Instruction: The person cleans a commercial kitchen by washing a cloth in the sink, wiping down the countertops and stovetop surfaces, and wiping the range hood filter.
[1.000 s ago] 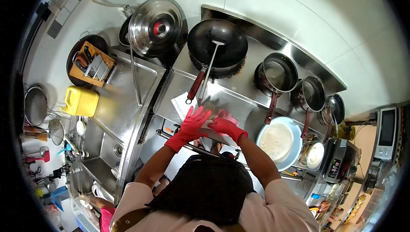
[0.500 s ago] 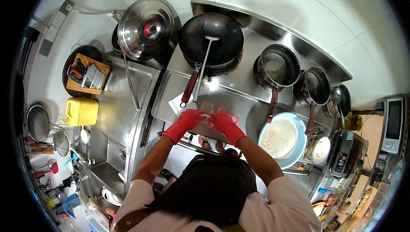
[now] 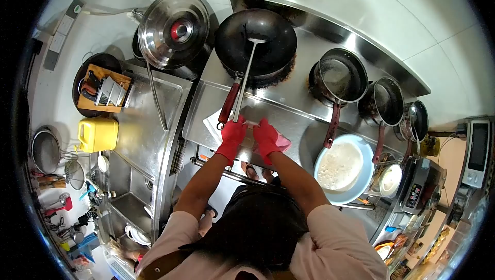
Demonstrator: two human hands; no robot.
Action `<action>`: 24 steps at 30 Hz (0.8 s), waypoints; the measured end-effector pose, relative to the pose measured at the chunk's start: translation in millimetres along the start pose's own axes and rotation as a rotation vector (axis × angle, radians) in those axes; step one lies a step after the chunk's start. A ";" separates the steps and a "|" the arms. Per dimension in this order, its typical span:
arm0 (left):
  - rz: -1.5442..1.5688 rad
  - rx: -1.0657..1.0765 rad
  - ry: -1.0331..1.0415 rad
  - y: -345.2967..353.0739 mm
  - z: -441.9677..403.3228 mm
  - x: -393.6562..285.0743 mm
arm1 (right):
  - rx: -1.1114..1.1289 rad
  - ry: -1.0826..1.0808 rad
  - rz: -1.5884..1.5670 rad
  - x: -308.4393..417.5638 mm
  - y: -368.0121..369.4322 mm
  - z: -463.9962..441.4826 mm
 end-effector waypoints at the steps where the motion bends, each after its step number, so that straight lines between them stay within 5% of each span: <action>1: -0.075 0.007 0.003 -1.9 0.7 -3.3 | -0.024 0.014 0.002 0.0 5.3 2.1; 4: -0.304 0.195 -0.035 -7.3 2.6 -19.5 | -0.063 0.034 0.024 -6.7 20.8 3.4; 10: -0.268 0.040 -0.053 15.3 11.6 -6.6 | -0.024 -0.127 -0.061 -1.2 8.0 26.2; 16: 0.039 0.156 -0.235 -7.0 20.3 -22.7 | -0.098 -0.189 -0.119 -17.8 25.9 35.7; 18: 0.077 0.079 -0.141 0.1 26.4 -12.4 | -0.017 -0.082 -0.134 -19.4 32.8 30.1; 24: 0.178 0.056 -0.045 -26.2 44.6 -5.0 | 0.034 -0.265 -0.293 -26.4 33.0 22.0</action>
Point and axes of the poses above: each hand's wrist, its own z-axis away from the middle knuckle, its own y-axis out of the palm, x = y × z, the point moved 4 cm from there along -z, towards the middle knuckle, and after that the axes turned 9 degrees about -x, right-handed, at the moved point
